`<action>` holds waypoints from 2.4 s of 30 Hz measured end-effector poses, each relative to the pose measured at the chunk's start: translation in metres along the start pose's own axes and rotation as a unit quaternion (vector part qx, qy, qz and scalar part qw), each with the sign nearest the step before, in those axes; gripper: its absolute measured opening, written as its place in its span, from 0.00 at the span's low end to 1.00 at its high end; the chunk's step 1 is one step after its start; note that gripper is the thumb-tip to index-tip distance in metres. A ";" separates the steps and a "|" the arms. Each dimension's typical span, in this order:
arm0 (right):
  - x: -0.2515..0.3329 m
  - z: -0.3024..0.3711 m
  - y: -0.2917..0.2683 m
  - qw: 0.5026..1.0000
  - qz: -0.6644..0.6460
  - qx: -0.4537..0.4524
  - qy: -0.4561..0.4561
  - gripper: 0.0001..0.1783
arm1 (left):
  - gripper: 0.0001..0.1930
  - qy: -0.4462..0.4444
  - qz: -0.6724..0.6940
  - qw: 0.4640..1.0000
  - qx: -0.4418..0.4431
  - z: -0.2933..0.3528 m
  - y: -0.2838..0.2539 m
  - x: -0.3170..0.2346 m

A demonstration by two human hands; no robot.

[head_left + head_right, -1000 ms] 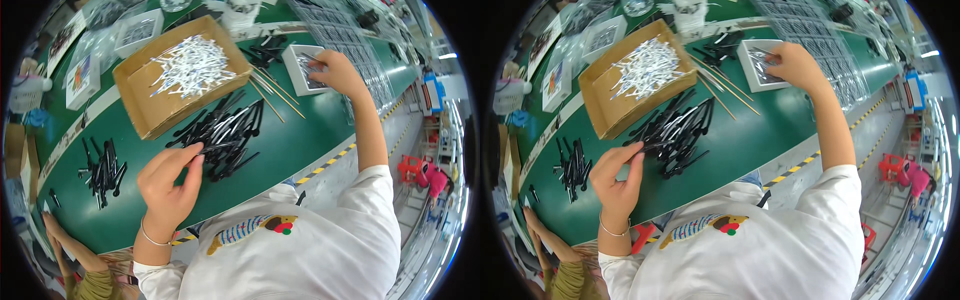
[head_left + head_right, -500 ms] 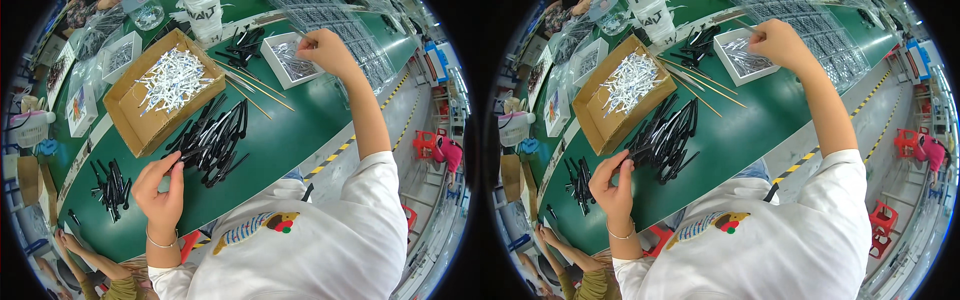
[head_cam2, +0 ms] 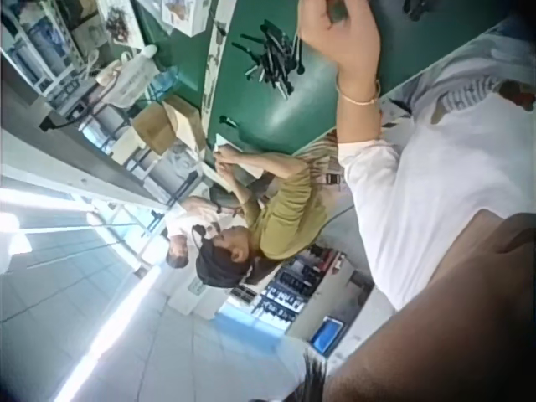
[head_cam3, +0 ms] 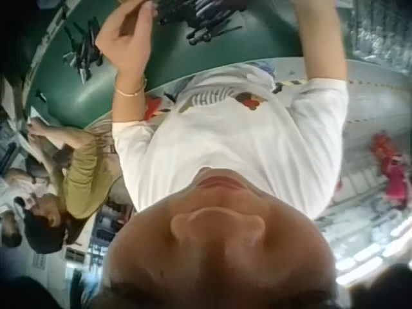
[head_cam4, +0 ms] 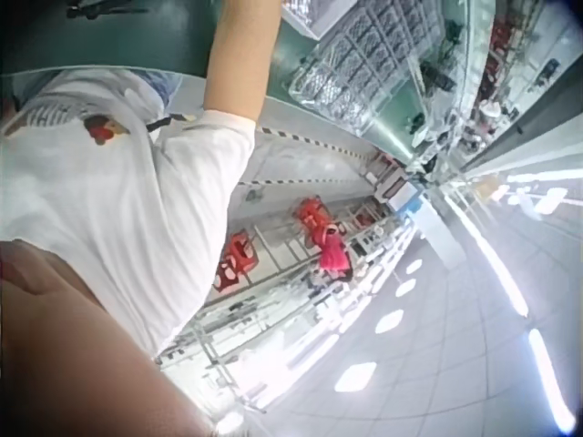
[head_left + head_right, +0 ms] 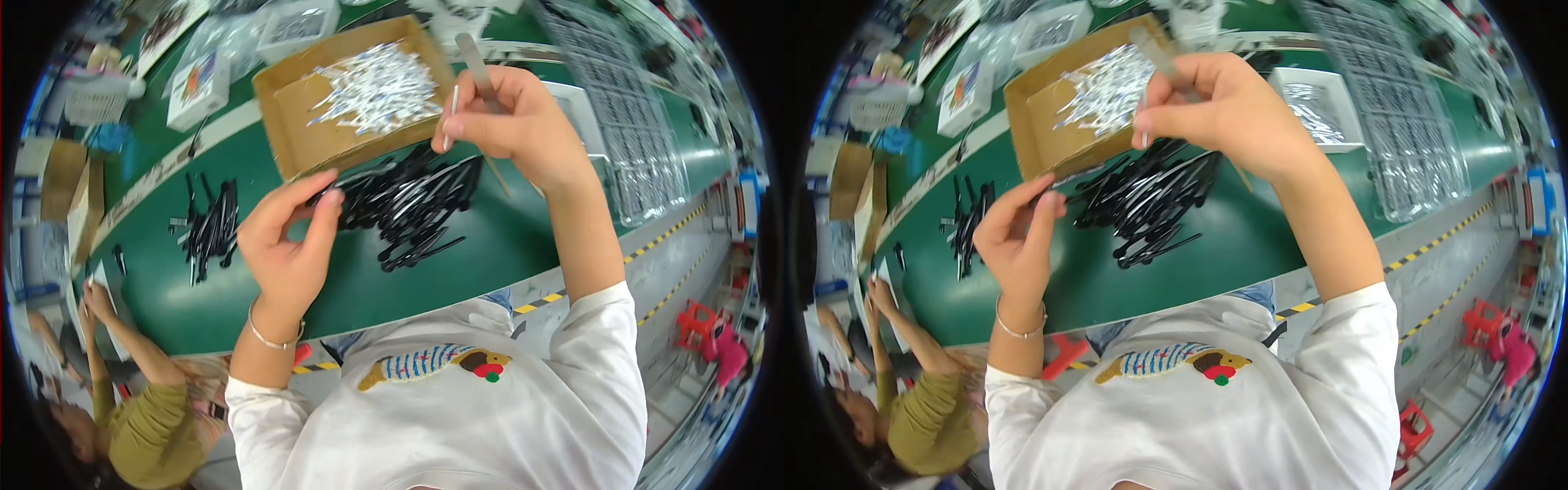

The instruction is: Assembling small plastic components by inserting white fiber cores into black tubes using tweezers.

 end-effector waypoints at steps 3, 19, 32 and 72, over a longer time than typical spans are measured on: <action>0.001 -0.002 0.033 0.999 0.008 0.031 0.019 0.05 | 0.11 0.048 -0.034 0.998 -0.012 -0.004 -0.003 0.002; -0.028 0.005 0.055 0.996 0.068 -0.018 0.055 0.05 | 0.13 0.131 -0.085 0.986 0.052 -0.003 -0.004 0.001; -0.035 0.002 0.055 0.996 0.063 -0.029 0.061 0.05 | 0.10 0.118 -0.063 0.991 0.009 0.000 0.005 0.002; -0.029 0.010 0.060 0.938 0.201 -0.075 -0.274 0.12 | 0.10 0.049 -0.016 0.998 0.040 0.002 -0.012 -0.008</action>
Point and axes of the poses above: each hand's wrist, its own z-axis away from the middle knuckle, its own y-axis out of the palm, x = y × z, the point moved 1 cm from there along -z, towards the middle knuckle, and after that the axes turned 1 degree about -z, right-handed, at the moved point
